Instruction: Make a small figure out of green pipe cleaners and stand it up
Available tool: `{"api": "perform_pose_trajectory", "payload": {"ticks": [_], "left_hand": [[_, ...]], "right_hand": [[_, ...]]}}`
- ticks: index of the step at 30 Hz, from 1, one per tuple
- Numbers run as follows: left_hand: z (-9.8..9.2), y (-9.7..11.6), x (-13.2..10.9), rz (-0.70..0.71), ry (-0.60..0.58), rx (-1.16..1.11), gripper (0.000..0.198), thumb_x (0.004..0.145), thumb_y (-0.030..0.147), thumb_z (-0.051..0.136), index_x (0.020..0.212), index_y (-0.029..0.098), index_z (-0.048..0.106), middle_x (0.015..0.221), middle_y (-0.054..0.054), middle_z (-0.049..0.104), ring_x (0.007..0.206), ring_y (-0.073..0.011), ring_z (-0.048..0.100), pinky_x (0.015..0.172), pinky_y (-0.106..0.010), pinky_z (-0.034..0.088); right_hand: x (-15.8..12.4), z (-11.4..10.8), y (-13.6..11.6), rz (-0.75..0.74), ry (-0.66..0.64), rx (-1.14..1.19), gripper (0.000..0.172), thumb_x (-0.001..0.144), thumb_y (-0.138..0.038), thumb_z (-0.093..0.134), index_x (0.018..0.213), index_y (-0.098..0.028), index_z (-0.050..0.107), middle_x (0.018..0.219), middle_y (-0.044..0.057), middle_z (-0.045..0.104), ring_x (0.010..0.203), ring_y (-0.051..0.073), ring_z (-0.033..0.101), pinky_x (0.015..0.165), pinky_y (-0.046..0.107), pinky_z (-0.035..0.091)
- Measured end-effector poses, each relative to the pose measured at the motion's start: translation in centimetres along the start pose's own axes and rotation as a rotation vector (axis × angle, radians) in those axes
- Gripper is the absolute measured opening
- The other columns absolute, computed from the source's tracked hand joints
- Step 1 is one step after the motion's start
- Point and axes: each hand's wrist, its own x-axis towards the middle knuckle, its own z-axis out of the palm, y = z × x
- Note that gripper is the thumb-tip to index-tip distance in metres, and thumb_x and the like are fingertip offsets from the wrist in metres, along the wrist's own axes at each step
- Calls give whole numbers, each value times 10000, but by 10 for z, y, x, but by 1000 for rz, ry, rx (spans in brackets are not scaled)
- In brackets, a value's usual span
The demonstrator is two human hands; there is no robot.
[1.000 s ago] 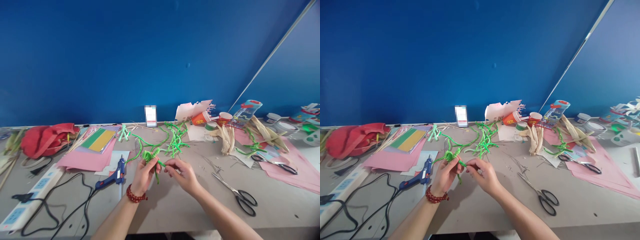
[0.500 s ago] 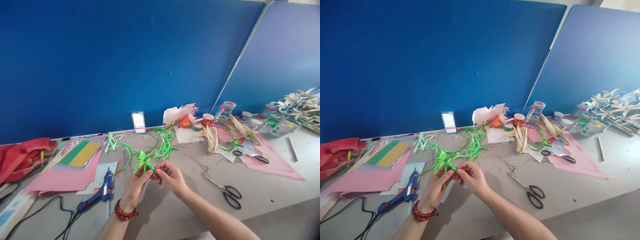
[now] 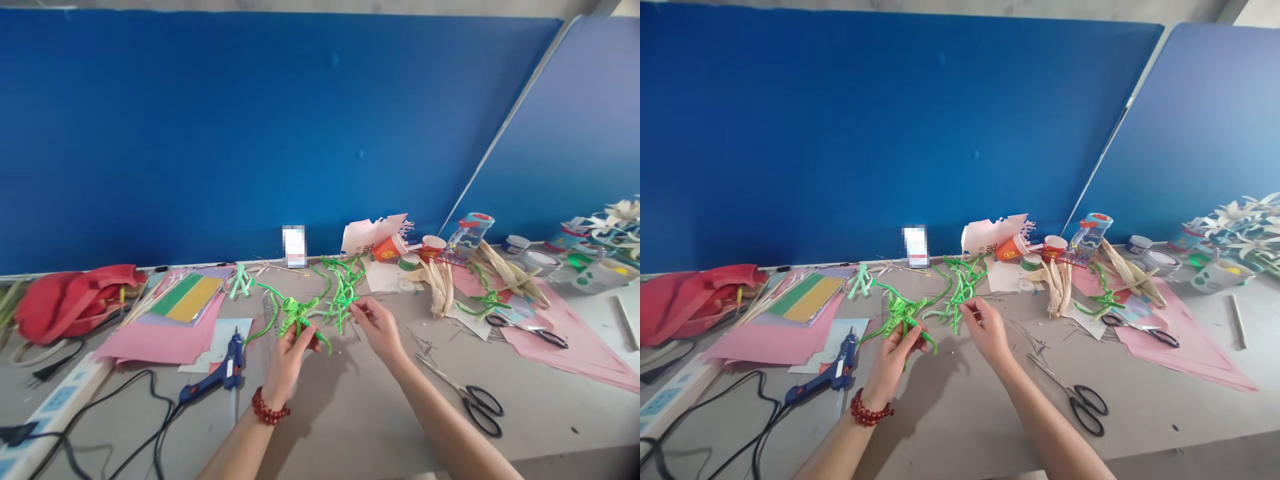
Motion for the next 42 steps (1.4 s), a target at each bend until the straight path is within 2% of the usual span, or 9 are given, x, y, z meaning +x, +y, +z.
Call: {"api": "perform_pose_trajectory", "payload": {"ticks": [3,6,11,15,19,22,24,28,42], "left_hand": [[1,-1,0,6,-24,-13,303,759,446,729,811,155,660,699,-1,636,620,-130,601,671,-269,495],[3,0,-2,23,-65,-16,291,786,436,706,813,153,644,711,-6,640,608,-133,598,674,-283,499],[5,6,-5,50,-99,-29,292,794,434,705,817,149,642,710,-9,635,595,-134,596,663,-293,505],[5,6,-5,45,-111,-31,306,799,443,702,819,143,645,692,-6,625,599,-134,602,657,-288,504],[5,3,-5,51,-135,-44,309,821,448,679,823,144,626,678,-8,630,597,-137,604,657,-295,510],[5,1,-4,42,-134,-50,311,827,453,671,835,146,614,662,-12,642,602,-145,611,663,-302,513],[5,1,-4,34,-126,-64,318,817,454,682,834,144,612,660,-12,643,597,-147,612,650,-302,510],[5,2,-4,27,-126,-75,287,825,426,680,814,148,610,656,-4,625,597,-145,601,641,-298,501],[3,6,-7,-105,-193,-63,219,771,328,747,851,157,636,680,0,648,634,-139,596,649,-275,466]], "right_hand": [[18,-9,1,-122,-61,-420,140,933,-268,513,936,-195,632,930,59,687,836,198,630,754,298,484],[34,-5,6,-172,-220,-788,158,933,-217,513,1023,-190,640,1041,86,686,992,236,601,849,320,455],[44,7,23,-182,-314,-873,167,887,-117,536,884,-190,686,917,86,705,903,231,617,802,307,444],[46,4,32,-229,-346,-870,183,885,-104,538,921,-187,697,948,79,705,925,221,622,800,298,449],[43,-6,25,-303,-320,-826,196,935,-152,517,1004,-195,695,999,78,716,968,219,617,871,328,451],[31,-13,6,-557,-237,-628,184,941,-190,540,1022,-212,704,1010,91,729,984,238,621,955,408,433],[19,-15,-9,-678,-243,-448,205,956,-202,521,1058,-231,696,969,87,733,941,225,632,886,388,479],[-3,-11,-26,-686,-317,-255,245,973,-190,478,1102,-245,679,909,71,720,857,191,651,751,312,519],[-12,-10,-14,-620,-339,-223,294,982,-187,429,1131,-261,671,876,65,668,808,176,635,704,274,507]]}}
